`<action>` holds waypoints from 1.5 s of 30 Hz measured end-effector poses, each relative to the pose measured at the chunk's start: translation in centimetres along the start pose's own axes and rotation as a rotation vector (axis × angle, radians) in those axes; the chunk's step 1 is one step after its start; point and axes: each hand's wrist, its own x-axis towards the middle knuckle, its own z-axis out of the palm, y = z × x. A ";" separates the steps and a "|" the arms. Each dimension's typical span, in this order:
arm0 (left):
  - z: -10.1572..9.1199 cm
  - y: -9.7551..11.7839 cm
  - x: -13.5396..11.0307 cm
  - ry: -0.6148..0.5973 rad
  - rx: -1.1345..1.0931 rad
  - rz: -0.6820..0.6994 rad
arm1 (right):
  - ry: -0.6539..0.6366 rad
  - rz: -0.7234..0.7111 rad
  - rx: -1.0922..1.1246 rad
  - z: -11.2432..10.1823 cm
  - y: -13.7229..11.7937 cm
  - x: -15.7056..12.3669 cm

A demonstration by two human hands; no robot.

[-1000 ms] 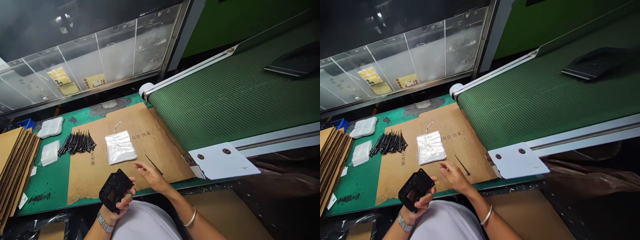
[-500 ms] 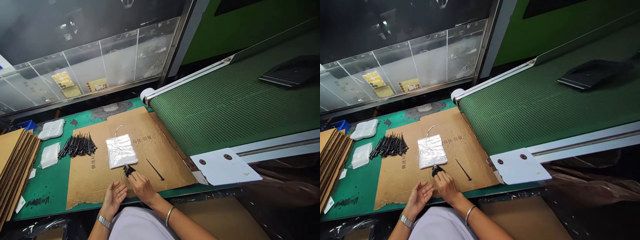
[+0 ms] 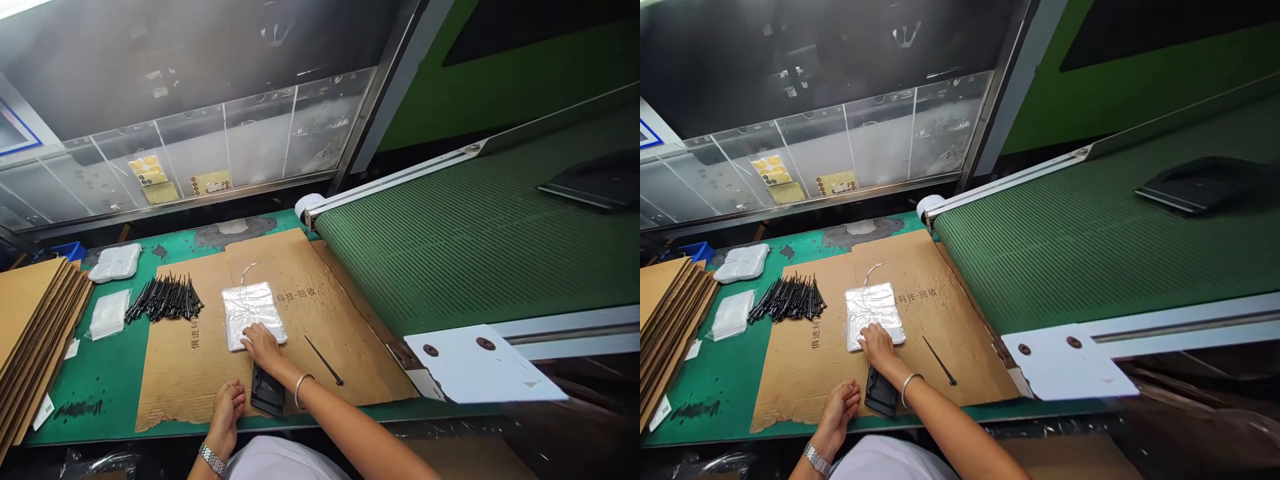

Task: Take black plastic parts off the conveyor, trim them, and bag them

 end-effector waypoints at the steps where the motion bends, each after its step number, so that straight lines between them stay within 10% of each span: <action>1: 0.1 0.1 0.0 0.000 0.003 0.006 | -0.021 0.020 -0.010 0.2 0.0 1.0; 18: 1.1 -0.5 0.3 -0.140 0.295 0.046 | -0.202 0.161 0.250 1.5 1.6 4.4; 28: 3.1 4.9 4.0 -0.187 0.688 0.712 | -0.151 0.282 0.581 1.2 2.3 4.7; 38: 3.2 4.3 6.9 -0.191 0.935 0.822 | -0.139 0.331 1.135 -2.7 1.3 6.3; 45: 2.4 5.3 3.6 -0.073 0.661 0.938 | -0.275 0.232 1.393 -5.8 -1.4 2.3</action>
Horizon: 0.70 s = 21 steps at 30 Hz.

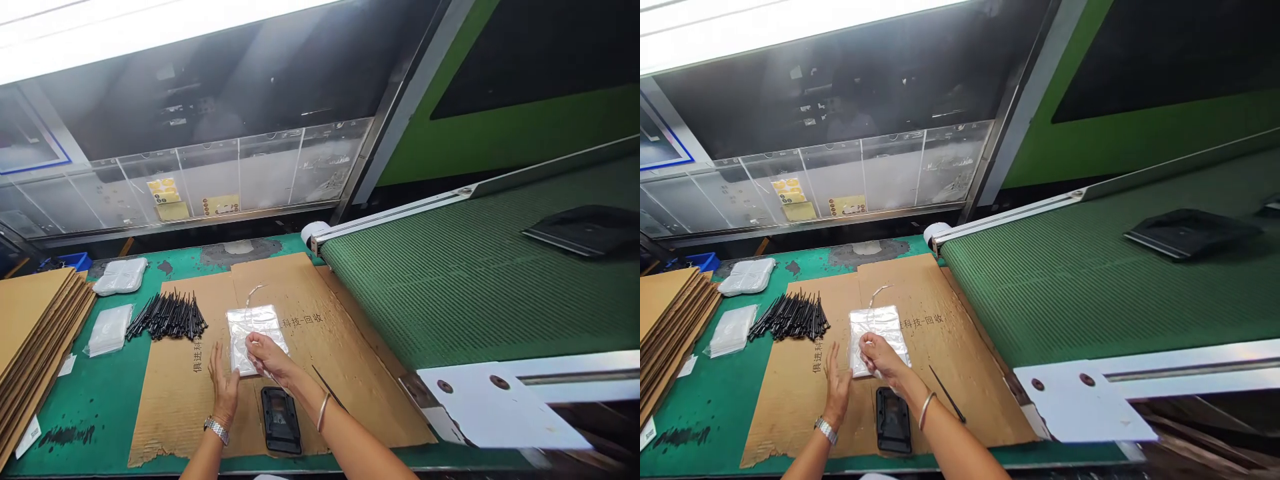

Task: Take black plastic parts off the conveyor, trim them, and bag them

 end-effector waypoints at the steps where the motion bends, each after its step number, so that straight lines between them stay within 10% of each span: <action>1: -0.5 0.7 -0.4 0.003 -0.043 0.021 | -0.027 0.010 0.013 0.4 0.1 -0.8; 8: -2.5 4.3 -2.2 -0.228 -0.189 0.041 | -0.039 0.019 0.054 1.1 0.4 -5.0; 21: -3.9 5.0 -2.9 -0.252 -0.294 -0.090 | -0.018 0.003 -0.034 -0.3 0.7 -9.8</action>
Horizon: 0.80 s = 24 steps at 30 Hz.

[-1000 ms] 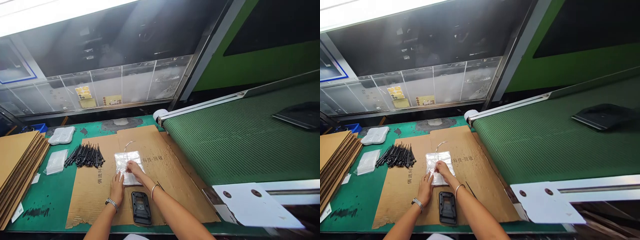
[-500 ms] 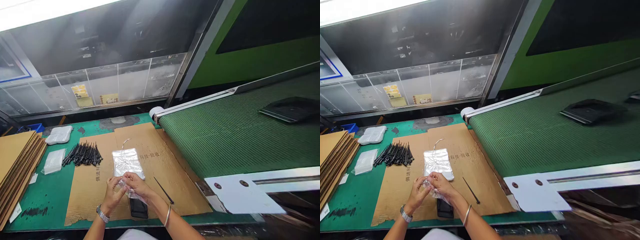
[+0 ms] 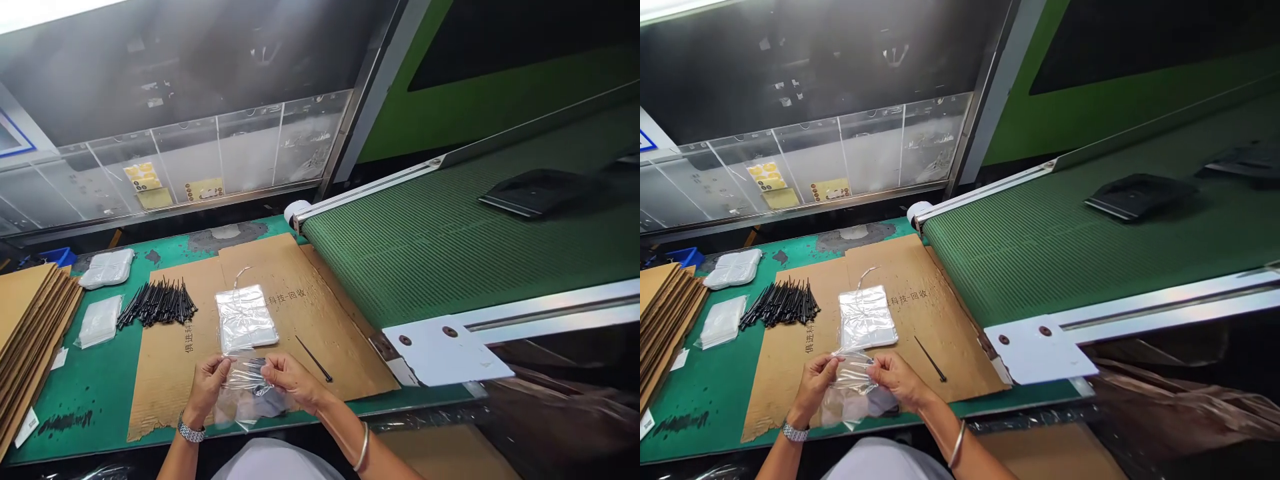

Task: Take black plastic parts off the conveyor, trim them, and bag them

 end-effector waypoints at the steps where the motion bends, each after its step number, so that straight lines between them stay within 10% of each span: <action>1: 0.1 0.1 0.0 0.025 0.004 0.008 | 0.024 -0.014 -0.016 0.1 0.1 -0.1; 6: 1.2 1.2 -0.6 0.206 -0.023 0.047 | 0.143 -0.109 -0.132 0.7 -0.2 -0.6; 14: 5.4 2.5 -2.3 -0.158 -0.335 -0.142 | 0.183 -0.161 -0.347 1.7 -0.8 -1.6; 24: 5.2 -0.6 -1.2 0.218 -0.736 -0.282 | 0.397 -0.134 -0.112 -0.6 1.6 -0.2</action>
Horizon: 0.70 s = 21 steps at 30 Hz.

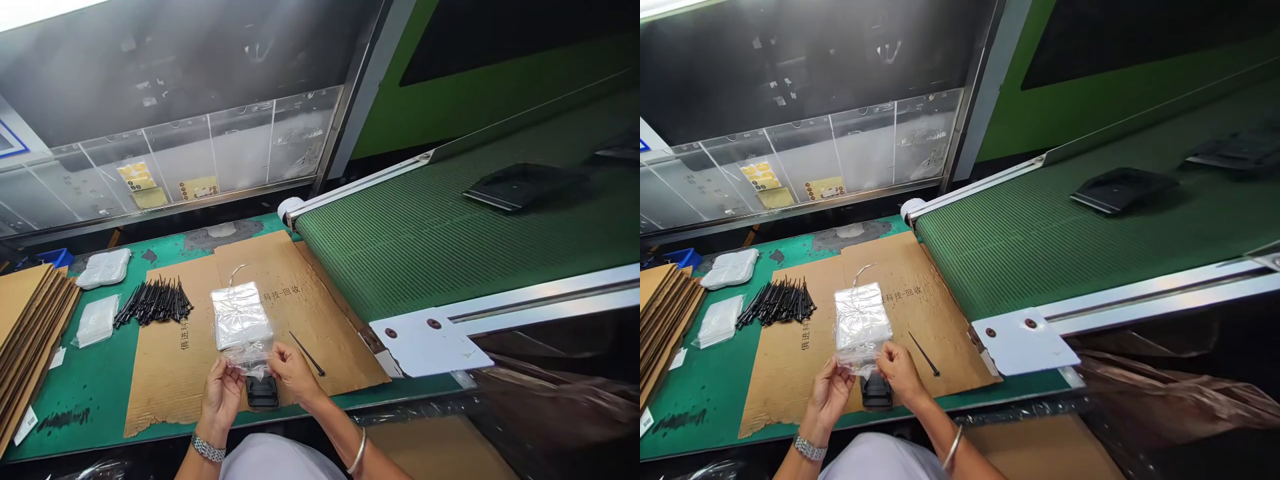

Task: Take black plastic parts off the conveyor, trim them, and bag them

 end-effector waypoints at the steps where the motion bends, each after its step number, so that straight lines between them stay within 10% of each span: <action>1: -0.1 -0.2 0.2 0.024 -0.001 0.001 | 0.034 -0.001 0.017 0.0 0.3 0.2; 15: -0.3 -1.8 0.3 0.163 0.607 0.296 | 0.087 -0.113 -0.076 1.3 1.0 0.6; 21: -1.2 -1.8 0.5 0.114 1.293 0.775 | -0.073 -0.193 -0.293 2.0 0.7 -0.4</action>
